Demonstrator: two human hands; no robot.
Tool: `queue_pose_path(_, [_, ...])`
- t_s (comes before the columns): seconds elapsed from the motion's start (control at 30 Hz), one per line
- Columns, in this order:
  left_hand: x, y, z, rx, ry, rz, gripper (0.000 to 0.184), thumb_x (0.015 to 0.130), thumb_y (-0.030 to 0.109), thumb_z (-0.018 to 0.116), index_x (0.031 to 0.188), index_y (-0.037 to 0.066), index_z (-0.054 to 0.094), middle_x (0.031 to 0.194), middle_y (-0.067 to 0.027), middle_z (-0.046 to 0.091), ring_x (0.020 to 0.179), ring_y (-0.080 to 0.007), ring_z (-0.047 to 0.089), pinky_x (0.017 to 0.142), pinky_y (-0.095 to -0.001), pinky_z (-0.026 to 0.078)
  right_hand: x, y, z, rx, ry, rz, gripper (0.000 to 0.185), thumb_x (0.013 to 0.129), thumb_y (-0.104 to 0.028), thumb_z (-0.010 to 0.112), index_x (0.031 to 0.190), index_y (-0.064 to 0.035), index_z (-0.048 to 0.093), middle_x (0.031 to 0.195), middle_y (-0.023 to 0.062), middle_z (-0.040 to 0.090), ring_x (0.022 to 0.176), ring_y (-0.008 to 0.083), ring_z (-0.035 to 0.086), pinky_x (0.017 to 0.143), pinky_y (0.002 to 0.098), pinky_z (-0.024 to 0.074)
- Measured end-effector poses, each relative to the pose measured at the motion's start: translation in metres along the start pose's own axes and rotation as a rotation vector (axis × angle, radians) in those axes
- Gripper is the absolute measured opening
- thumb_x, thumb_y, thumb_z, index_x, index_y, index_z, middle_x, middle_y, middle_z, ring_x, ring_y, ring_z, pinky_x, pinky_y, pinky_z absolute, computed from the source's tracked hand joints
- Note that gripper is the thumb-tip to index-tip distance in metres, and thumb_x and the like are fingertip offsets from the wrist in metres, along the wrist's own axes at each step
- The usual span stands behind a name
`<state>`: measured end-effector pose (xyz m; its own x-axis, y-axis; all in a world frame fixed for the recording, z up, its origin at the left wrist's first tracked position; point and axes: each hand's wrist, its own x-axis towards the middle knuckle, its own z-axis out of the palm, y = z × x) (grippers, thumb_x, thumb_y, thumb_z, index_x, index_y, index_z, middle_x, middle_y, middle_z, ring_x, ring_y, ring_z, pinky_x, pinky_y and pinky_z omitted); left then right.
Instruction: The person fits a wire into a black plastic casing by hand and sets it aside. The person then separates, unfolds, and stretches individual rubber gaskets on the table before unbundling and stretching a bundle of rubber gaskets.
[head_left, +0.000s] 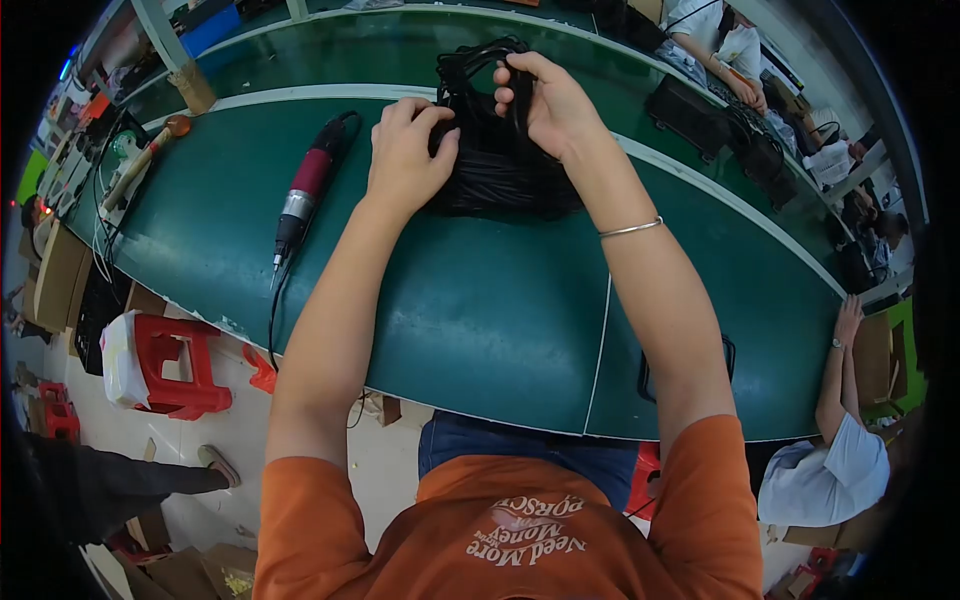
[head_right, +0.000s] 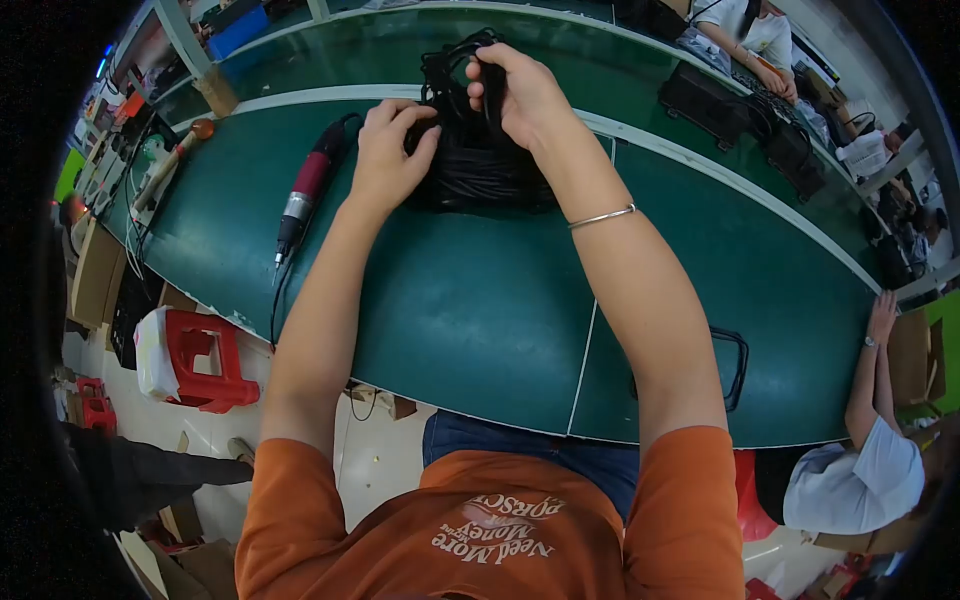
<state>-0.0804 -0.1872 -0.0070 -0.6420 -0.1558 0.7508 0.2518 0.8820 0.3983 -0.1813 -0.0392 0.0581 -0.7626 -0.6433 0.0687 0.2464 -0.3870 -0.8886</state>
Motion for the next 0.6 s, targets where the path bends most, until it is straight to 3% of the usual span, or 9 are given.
queue_pose_path(0.17, [-0.004,-0.001,0.002,0.14,-0.019,-0.001,0.015,0.077,0.018,0.063,0.083,0.005,0.067,0.104,-0.0092,0.057,0.104,-0.029,0.05,0.088,-0.0422,0.038,-0.001,-0.005,-0.003,0.023,-0.029,-0.041,0.015,0.086,-0.018,0.055,0.089,-0.0042,0.053,0.076,0.0017,0.055,0.064,0.0127,0.049,0.066,0.0302,0.043])
queue_pose_path(0.6, [-0.005,-0.009,0.007,0.066,-0.017,-0.075,0.017,0.077,0.021,0.062,0.079,0.005,0.067,0.111,-0.01,0.058,0.108,-0.0307,0.05,0.088,-0.0425,0.039,-0.005,-0.042,-0.037,0.205,-0.013,-0.251,0.011,0.086,-0.016,0.053,0.087,-0.0052,0.053,0.076,0.0052,0.057,0.065,0.017,0.051,0.067,0.034,0.0435])
